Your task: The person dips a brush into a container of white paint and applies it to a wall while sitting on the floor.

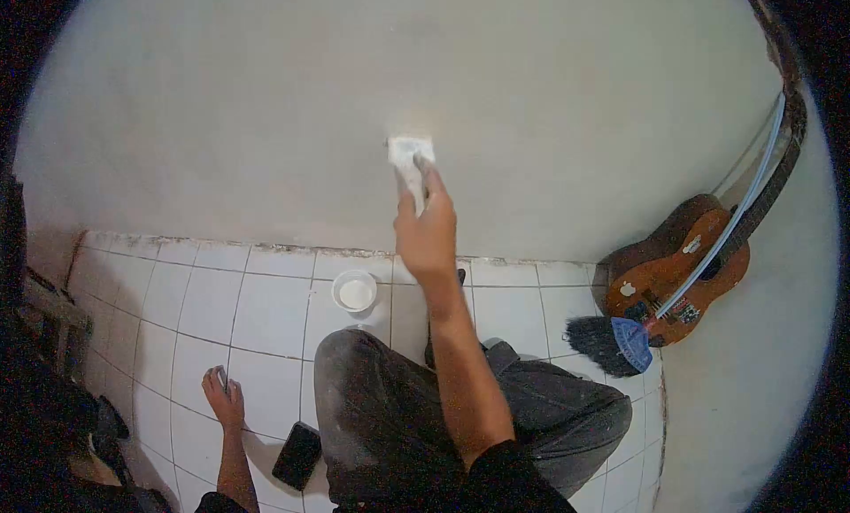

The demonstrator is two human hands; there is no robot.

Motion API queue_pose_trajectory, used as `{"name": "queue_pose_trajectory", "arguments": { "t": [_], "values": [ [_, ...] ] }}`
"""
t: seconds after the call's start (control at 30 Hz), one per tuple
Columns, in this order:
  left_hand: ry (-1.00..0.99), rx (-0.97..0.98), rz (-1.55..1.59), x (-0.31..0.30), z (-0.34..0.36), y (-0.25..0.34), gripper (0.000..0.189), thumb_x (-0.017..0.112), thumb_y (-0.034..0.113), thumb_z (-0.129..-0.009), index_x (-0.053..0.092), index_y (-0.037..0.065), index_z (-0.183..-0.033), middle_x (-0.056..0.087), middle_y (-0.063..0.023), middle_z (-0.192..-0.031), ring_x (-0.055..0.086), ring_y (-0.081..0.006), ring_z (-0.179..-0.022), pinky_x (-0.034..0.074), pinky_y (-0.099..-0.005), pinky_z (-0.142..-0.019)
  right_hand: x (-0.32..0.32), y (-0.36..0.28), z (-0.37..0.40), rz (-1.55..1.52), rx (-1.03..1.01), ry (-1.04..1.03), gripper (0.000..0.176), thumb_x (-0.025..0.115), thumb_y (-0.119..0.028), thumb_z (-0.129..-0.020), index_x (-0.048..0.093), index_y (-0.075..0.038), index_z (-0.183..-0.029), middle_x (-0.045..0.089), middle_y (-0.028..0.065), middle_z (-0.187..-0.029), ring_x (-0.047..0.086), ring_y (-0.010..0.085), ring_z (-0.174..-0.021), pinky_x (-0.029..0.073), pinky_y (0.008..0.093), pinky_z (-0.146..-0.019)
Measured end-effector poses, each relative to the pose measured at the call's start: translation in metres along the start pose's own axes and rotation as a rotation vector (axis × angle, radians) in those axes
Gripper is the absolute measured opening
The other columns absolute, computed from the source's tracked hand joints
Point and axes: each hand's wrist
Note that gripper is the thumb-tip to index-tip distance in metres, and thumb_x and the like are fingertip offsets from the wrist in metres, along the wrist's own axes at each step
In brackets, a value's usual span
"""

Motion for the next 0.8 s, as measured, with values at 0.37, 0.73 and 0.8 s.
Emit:
{"name": "queue_pose_trajectory", "arguments": {
  "t": [0.37,0.73,0.8],
  "values": [
    [-0.004,-0.007,-0.009,-0.001,-0.003,0.004,0.044,0.054,0.009,-0.082,0.05,-0.003,-0.124,0.049,-0.0235,-0.126,0.045,-0.0405,-0.119,0.036,-0.0493,-0.103,-0.029,-0.049,-0.026,-0.008,-0.028,-0.019,0.05,0.051,-0.004,-0.092,0.043,0.007,-0.14,0.062,0.0226,-0.115,0.064,0.0214,-0.087,0.051,0.0309,-0.075],
    [-0.028,-0.008,-0.045,0.005,0.0,-0.001,0.045,0.053,0.007,-0.083,0.05,-0.002,-0.127,0.048,-0.0224,-0.128,0.044,-0.0395,-0.121,0.035,-0.0501,-0.105,-0.016,-0.047,-0.028,0.07,-0.385,0.112,0.046,0.05,0.003,-0.09,0.048,0.008,-0.135,0.062,0.0256,-0.105,0.062,0.0338,-0.097,0.048,0.0403,-0.087],
    [-0.018,-0.026,-0.043,0.005,-0.001,0.003,0.046,0.052,0.005,-0.083,0.049,-0.002,-0.128,0.046,-0.0222,-0.129,0.043,-0.0391,-0.122,0.034,-0.0489,-0.107,-0.014,-0.032,-0.042,0.181,-0.664,0.208,0.049,0.05,0.005,-0.088,0.047,0.007,-0.137,0.058,0.0222,-0.093,0.059,0.0318,-0.083,0.047,0.042,-0.078]
  ]
}}
Point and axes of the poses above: each hand's wrist, its own z-axis away from the middle knuckle, its own x-axis out of the palm, y = z × x
